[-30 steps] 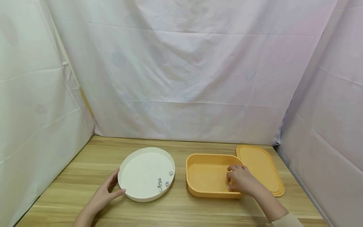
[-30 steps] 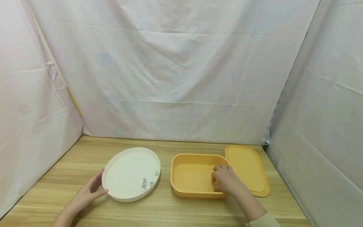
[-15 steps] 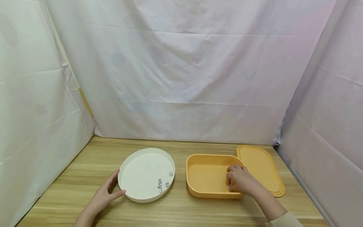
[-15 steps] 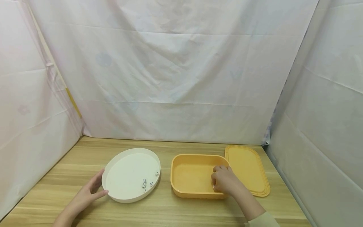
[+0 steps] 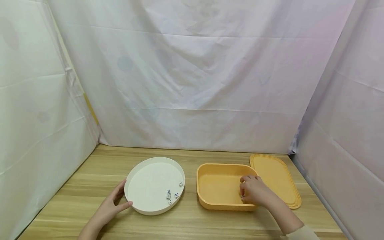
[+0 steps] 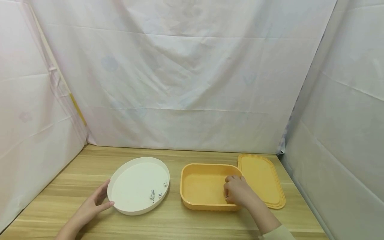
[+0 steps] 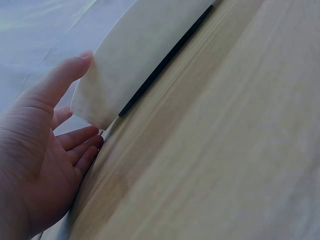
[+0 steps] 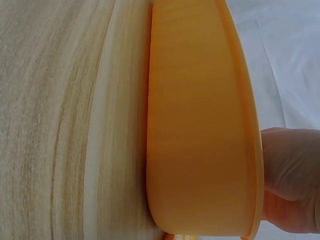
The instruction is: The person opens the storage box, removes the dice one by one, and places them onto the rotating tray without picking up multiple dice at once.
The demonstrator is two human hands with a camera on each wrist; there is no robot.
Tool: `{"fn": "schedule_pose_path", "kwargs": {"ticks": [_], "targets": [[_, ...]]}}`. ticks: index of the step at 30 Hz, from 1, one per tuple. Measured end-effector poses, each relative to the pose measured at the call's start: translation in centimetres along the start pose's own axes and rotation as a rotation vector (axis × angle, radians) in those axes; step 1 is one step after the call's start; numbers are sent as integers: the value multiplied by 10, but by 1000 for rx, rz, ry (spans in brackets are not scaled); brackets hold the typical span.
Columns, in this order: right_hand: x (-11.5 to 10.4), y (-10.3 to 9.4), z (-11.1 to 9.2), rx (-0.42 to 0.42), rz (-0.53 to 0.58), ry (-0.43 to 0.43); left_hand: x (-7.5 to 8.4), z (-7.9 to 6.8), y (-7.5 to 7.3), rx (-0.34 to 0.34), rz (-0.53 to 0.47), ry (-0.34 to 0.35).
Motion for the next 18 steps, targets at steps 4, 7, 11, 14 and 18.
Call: {"fn": "schedule_pose_path", "kwargs": {"ticks": [4,7,11,14,18], "targets": [[-1,-4,0,8,-8,8,-1,1,-1,4,11,-3],[-2,-7,0,18,-7,13,1,0,0,1,3,5],[-4,-11,1,30,3,18,2,-1,0,2,3,7],[-6,-14,1,36,7,17,1,-1,0,4,16,7],[-8,-17,2,50,-11,3,-1,0,0,1,19,3]]}}
Point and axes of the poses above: each hand's wrist, its own z-axis towards the middle knuckle, its own y-axis out of the palm, x = y × z, the point moved 7 cm from there along z, towards the middle knuckle, and after that the axes turned 1 degree about -y, right-handed, at the moved point
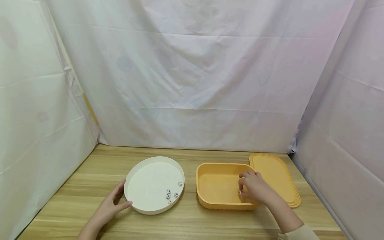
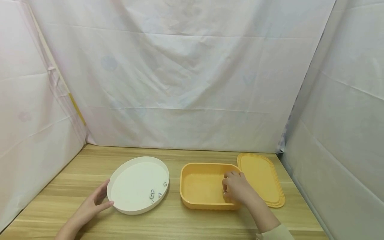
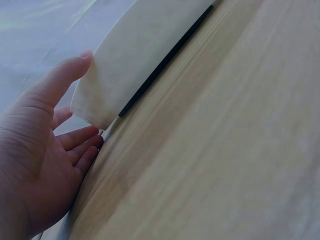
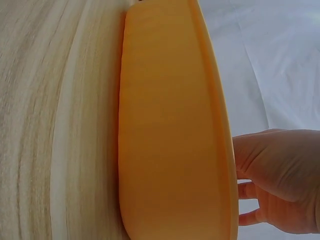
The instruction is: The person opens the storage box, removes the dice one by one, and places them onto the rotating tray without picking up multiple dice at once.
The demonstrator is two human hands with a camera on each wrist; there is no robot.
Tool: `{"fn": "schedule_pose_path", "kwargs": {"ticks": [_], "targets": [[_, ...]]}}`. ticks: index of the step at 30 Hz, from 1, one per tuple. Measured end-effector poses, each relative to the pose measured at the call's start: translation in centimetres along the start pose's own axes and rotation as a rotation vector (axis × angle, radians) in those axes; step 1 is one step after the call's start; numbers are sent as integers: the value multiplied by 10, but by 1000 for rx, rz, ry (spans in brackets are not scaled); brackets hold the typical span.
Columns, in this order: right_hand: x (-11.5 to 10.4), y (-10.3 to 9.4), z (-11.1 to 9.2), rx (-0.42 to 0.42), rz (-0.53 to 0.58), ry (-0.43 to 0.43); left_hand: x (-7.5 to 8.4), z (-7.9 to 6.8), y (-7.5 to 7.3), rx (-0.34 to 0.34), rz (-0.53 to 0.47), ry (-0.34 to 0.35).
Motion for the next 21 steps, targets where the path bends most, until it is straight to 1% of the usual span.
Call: {"fn": "schedule_pose_path", "kwargs": {"ticks": [7,14,21], "targets": [[-1,-3,3,-1,-7,-16,0,0,-1,3,-7,2],[-5,-10,7,31,9,-21,1,-1,0,4,4,-1],[-12,-19,16,30,-19,-26,0,-1,-1,3,-14,-9]]}}
Point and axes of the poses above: each hand's wrist, its own z-axis towards the middle knuckle, its own y-axis out of the palm, x = y × z, the point moved 7 cm from there along z, towards the middle knuckle, and after that the axes turned 1 degree about -y, right-handed, at the moved point
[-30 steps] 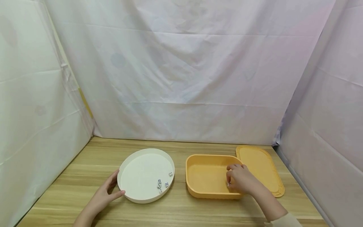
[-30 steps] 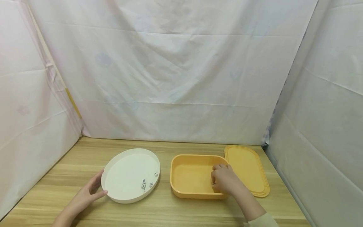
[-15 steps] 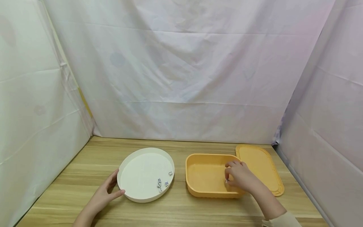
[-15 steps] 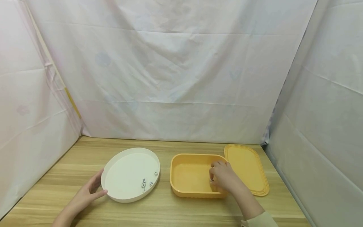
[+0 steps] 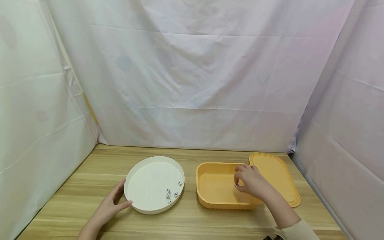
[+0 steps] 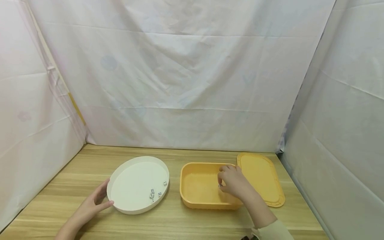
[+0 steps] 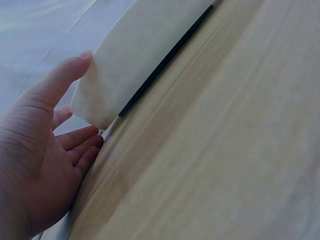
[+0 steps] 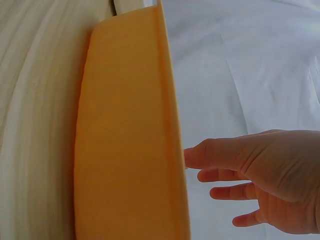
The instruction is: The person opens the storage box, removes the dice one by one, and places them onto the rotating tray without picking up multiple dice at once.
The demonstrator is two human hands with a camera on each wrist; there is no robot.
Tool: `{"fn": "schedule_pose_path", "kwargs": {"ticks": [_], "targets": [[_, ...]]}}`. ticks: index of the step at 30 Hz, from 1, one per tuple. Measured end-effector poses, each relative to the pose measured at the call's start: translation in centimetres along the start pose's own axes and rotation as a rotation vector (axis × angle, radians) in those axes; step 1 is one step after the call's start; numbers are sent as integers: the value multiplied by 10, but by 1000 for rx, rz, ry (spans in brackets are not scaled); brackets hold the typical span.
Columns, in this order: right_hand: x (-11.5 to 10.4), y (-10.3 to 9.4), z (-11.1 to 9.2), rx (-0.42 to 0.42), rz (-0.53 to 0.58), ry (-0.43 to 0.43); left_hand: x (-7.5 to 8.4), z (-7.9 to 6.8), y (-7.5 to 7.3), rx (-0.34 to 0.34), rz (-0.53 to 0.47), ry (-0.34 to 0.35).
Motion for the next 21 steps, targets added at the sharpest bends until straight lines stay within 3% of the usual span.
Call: {"fn": "schedule_pose_path", "kwargs": {"ticks": [21], "targets": [[-27,-20,30,-7,-5,-25,2,1,2,-11,-7,-2]]}}
Point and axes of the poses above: each hand's wrist, its own z-axis towards the middle knuckle, its own y-axis out of the palm, x = y × z, the point moved 7 cm from there along z, towards the middle knuckle, and after that the axes turned 1 degree about -y, right-handed, at the moved point
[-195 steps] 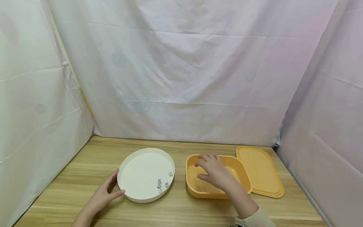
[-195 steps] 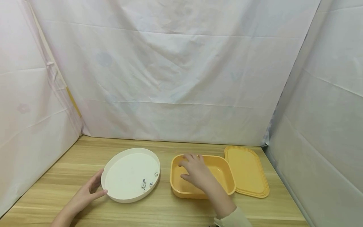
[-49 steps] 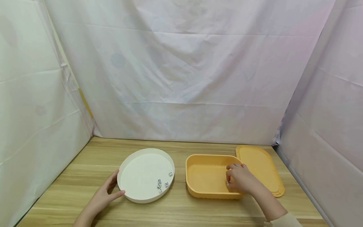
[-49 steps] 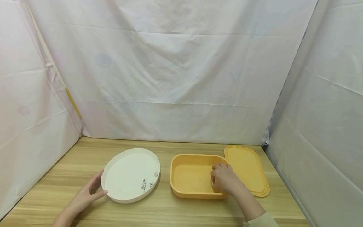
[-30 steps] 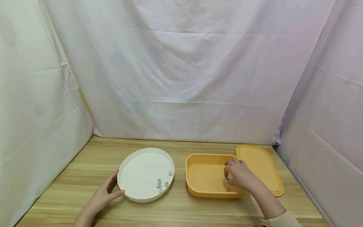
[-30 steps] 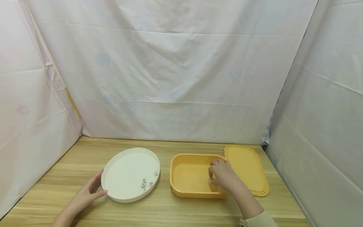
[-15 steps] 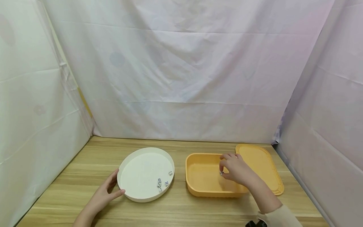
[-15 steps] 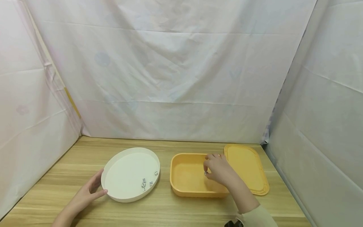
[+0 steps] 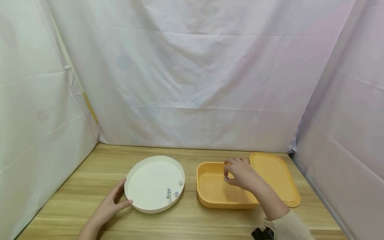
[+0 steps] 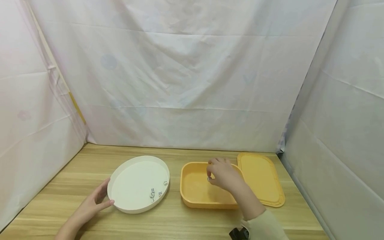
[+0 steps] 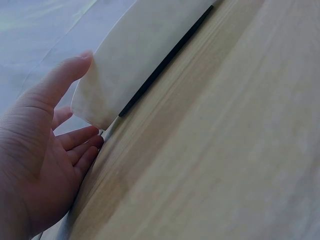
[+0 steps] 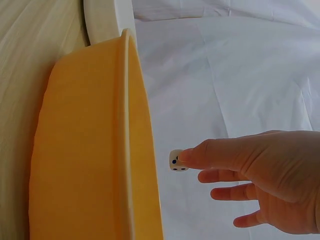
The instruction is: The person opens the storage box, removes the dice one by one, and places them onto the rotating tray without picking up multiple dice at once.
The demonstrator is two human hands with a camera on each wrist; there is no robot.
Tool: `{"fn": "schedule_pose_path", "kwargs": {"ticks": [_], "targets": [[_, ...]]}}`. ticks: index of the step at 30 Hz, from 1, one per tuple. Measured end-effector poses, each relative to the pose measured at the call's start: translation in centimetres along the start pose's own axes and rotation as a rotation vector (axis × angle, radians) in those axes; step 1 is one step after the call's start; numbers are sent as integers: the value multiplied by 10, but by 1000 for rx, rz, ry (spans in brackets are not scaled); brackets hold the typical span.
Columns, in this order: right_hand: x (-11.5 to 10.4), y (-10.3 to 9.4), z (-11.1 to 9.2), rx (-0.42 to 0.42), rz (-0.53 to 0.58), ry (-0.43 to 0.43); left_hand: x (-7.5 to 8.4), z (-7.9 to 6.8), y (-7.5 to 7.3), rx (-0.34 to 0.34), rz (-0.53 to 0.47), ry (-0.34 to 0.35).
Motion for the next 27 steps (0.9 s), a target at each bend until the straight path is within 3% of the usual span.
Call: {"fn": "schedule_pose_path", "kwargs": {"ticks": [20,27], "targets": [[-33,1,24,5,39,-67,-2,0,1,-6,-22,-11],[-42,-1,34,-9,40,-69,2,1,1,-5,-24,19]]}}
Point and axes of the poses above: each hand's wrist, its own z-axis towards the middle knuckle, its own y-axis out of the palm, x = y × z, the point moved 7 cm from there along z, towards the middle knuckle, and after that the axes turned 1 degree about -y, right-handed, at the moved point
